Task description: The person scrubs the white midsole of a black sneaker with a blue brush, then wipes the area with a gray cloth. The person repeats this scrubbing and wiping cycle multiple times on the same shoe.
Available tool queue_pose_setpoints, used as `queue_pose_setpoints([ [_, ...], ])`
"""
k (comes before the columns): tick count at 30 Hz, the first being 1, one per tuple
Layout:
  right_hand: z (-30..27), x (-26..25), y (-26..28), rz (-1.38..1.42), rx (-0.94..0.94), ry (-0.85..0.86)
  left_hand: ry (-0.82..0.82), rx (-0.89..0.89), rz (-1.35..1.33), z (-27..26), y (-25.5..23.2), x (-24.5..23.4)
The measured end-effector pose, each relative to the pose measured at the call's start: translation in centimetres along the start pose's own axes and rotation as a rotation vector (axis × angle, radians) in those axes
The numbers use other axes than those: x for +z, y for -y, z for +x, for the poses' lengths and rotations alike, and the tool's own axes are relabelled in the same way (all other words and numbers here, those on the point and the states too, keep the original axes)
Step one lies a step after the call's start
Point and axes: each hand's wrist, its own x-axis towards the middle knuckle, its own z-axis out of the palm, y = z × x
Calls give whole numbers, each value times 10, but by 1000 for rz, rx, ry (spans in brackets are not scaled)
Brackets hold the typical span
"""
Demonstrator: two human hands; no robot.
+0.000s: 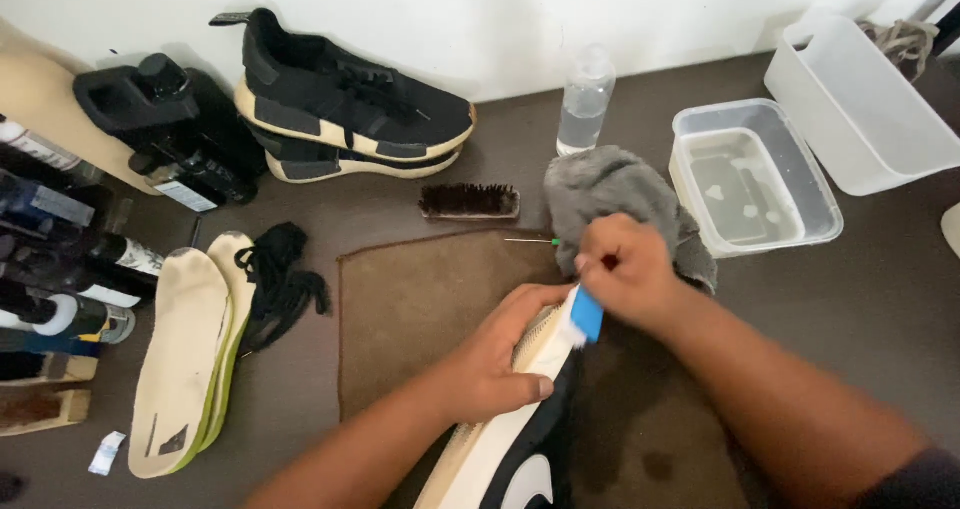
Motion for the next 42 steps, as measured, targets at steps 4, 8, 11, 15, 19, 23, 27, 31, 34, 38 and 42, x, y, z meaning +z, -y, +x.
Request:
queue_pose_setpoints([
  [4,21,3,31,-73,118,71,-2,-64,34,3,-1,2],
  [8,17,13,26,-11,-24,57,-12,-56,-21,2,-2,-1],
  [11,-8,-6,-21,-25,383,85,20,-293,33,8,-25,-4],
  [15,16,3,20,-20,87,58,-10,-207,-11,3,-5,-1],
  [19,4,2,2,66,131,136,-11,-88,-34,0,1,-1],
  [23,3,-6,-3,-34,354,59,-23,-108,-31,1,-9,-3],
  [27,23,6,31,-143,41,171,-28,-229,2,2,-3,0],
  [31,-7,-2,-13,51,228,105,14,-116,-20,0,-5,-3],
  [34,14,0,5,55,237,94,19,-157,0,2,-8,-3],
  [38,34,12,55,-30,14,202,-20,-53,7,1,1,1],
  [42,0,-2,-11,142,111,108,2,-84,8,2,-5,-2],
])
